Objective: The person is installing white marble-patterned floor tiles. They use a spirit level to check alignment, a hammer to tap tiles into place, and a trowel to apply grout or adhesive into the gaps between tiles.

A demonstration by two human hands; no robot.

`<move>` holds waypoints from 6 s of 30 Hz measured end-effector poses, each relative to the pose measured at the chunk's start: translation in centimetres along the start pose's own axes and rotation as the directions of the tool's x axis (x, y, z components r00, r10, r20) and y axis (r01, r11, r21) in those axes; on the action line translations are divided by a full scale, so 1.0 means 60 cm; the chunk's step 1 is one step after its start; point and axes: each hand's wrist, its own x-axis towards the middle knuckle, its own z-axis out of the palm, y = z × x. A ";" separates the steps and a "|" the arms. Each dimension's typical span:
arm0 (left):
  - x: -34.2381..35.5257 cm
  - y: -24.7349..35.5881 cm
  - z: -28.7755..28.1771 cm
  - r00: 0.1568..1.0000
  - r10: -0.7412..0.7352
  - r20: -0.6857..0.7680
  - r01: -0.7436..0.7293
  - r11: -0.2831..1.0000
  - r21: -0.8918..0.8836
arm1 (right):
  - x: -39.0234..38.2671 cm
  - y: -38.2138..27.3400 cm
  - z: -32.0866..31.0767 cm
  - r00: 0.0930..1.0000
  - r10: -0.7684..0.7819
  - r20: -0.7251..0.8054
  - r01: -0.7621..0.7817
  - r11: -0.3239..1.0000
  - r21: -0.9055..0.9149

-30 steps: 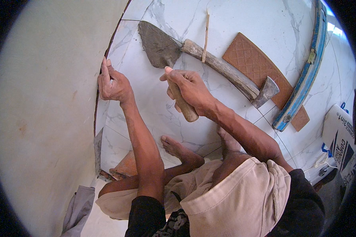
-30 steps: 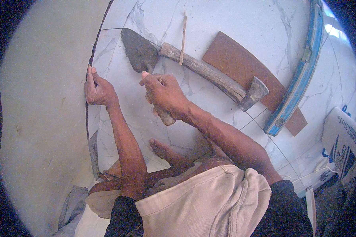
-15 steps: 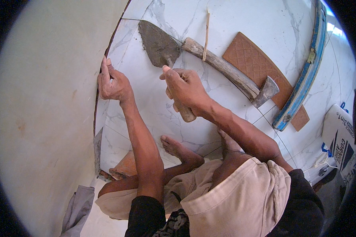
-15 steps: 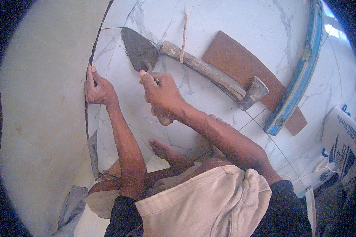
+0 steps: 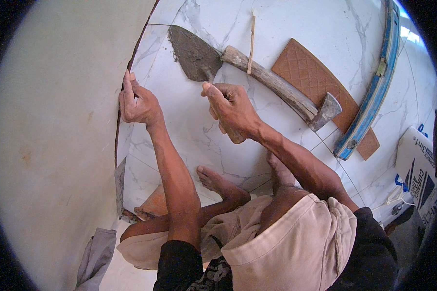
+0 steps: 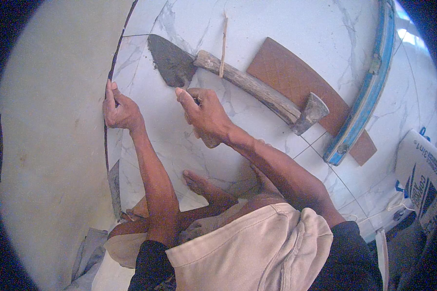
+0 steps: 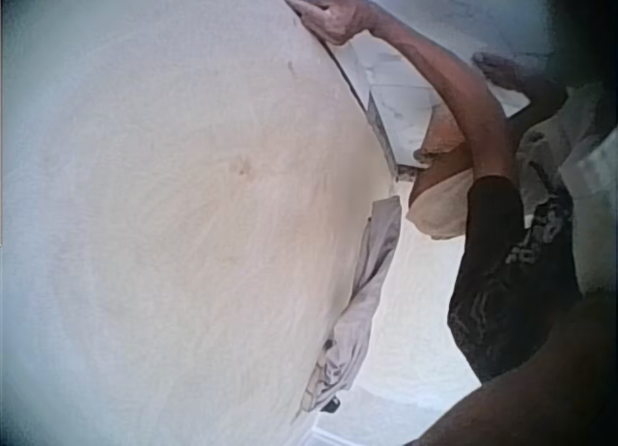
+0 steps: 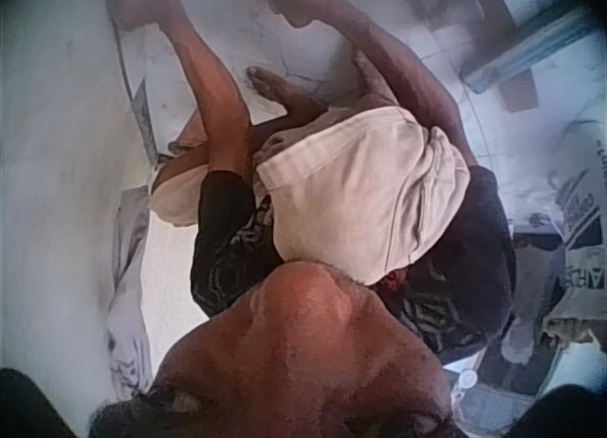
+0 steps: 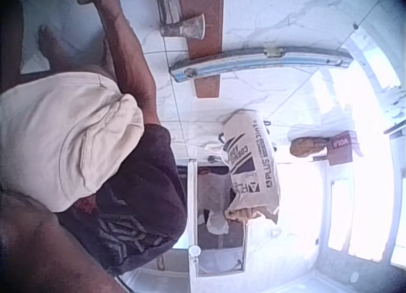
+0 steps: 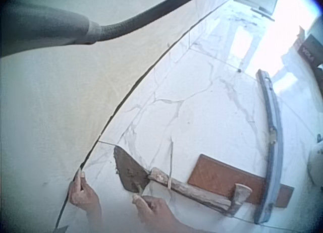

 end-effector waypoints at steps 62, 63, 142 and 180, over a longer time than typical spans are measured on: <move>-0.003 0.013 -0.009 0.982 -0.171 0.083 0.174 0.984 -0.027 | -0.020 -0.018 0.024 0.997 0.079 -0.018 -0.079 0.997 0.001; -0.002 0.017 -0.009 0.980 -0.183 0.084 0.187 0.982 -0.035 | -0.021 -0.020 0.023 0.996 0.086 -0.017 -0.085 0.996 0.009; -0.347 -0.625 -0.184 0.193 -0.966 0.171 -0.451 0.068 0.890 | -0.026 -0.061 0.028 0.988 0.132 0.078 -0.139 0.986 0.094; -0.270 -0.514 -0.137 0.067 -0.990 0.120 -0.328 0.092 0.940 | -0.010 -0.043 -0.005 0.992 0.121 0.048 -0.124 0.990 0.062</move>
